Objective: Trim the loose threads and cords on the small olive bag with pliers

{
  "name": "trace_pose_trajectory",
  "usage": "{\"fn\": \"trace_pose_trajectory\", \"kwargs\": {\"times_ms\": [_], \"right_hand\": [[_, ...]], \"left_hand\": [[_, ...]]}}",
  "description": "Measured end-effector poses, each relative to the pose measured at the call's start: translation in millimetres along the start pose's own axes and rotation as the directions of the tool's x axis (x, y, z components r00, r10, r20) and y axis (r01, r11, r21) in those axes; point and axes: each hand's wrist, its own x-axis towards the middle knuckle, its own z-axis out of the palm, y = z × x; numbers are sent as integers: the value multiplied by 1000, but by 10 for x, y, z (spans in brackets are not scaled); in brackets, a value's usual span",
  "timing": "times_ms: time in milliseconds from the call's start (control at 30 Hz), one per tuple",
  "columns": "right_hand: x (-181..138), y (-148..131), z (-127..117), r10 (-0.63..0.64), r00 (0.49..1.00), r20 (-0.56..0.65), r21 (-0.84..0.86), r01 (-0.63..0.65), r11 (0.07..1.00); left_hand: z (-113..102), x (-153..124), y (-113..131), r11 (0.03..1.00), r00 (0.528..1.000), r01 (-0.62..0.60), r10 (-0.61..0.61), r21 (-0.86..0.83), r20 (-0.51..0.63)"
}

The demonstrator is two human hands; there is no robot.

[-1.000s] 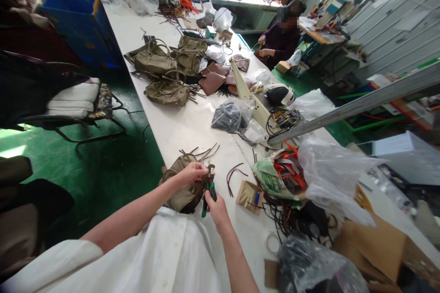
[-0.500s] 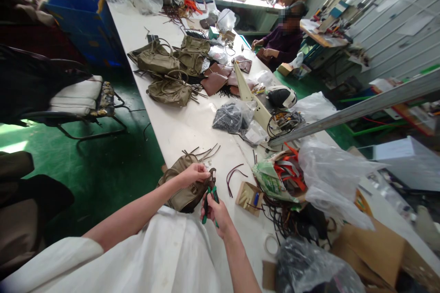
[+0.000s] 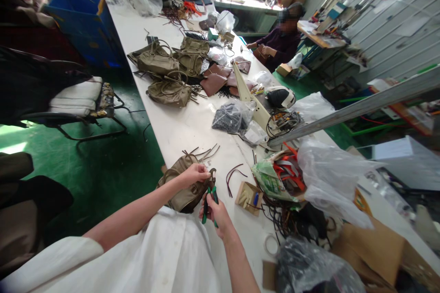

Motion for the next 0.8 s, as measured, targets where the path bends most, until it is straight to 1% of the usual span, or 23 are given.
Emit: {"fn": "trace_pose_trajectory", "kwargs": {"times_ms": [67,133,167,200,267,300,367,400,433,467,500,533,567,600,633,667,700,733,767,800], "right_hand": [[-43,-32,-94,33,995,91,-59,-28,998],[-83,45,-264,65,984,167,-148,-40,988],[-96,151,-385,63,984,169,-213,-26,977],[-106,306,-529,43,989,139,-290,-1,957],[-122,747,-876,-43,999,-7,-466,34,884],[-134,1005,-1065,-98,988,-122,-543,16,840],[-172,1496,-1408,-171,919,-355,-639,-105,762],[-193,1685,-1531,-195,878,-437,-676,-177,715],[-209,1814,-1598,-244,832,-499,-712,-233,662],[-212,1871,-1596,-316,785,-532,-750,-264,607],[-197,1856,-1516,-407,741,-534,-788,-261,558],[-160,1775,-1360,-503,703,-503,-824,-215,525],[-97,1640,-1135,-583,674,-454,-853,-138,504],[-9,1469,-859,-632,672,-386,-862,-18,507],[100,1280,-553,-643,705,-300,-839,126,529],[222,1092,-243,-618,756,-216,-793,234,562],[349,918,49,-588,792,-168,-746,288,601],[468,766,302,-541,833,-116,-719,305,624],[567,638,507,-489,866,-104,-712,278,644],[634,528,659,-442,892,-90,-715,251,653]], "left_hand": [[9,-8,13,1000,1000,-3,3,-18,-10],[-5,-23,41,998,1000,-11,10,-59,-17],[-28,-31,62,996,1000,-16,14,-87,-23],[-64,-41,85,993,999,-25,21,-119,-34],[-165,-58,132,983,997,-50,38,-179,-71],[-224,-66,153,976,994,-66,47,-205,-96],[-330,-78,188,963,988,-99,64,-251,-143],[-367,-82,201,956,985,-110,68,-272,-161],[-388,-86,213,949,982,-118,69,-291,-173],[-391,-91,223,944,981,-121,66,-308,-183],[-377,-99,232,939,980,-121,62,-323,-189],[-346,-114,243,935,980,-119,56,-335,-192],[-304,-138,256,932,980,-115,50,-345,-191],[-257,-174,273,930,981,-110,46,-351,-187],[-210,-224,298,929,983,-105,42,-354,-180],[-172,-290,332,930,984,-103,43,-354,-172],[-150,-370,377,930,984,-109,51,-352,-170],[-149,-464,435,930,982,-122,63,-347,-176],[-175,-571,506,929,978,-146,83,-340,-194],[-229,-688,591,926,967,-184,110,-331,-229]]}}
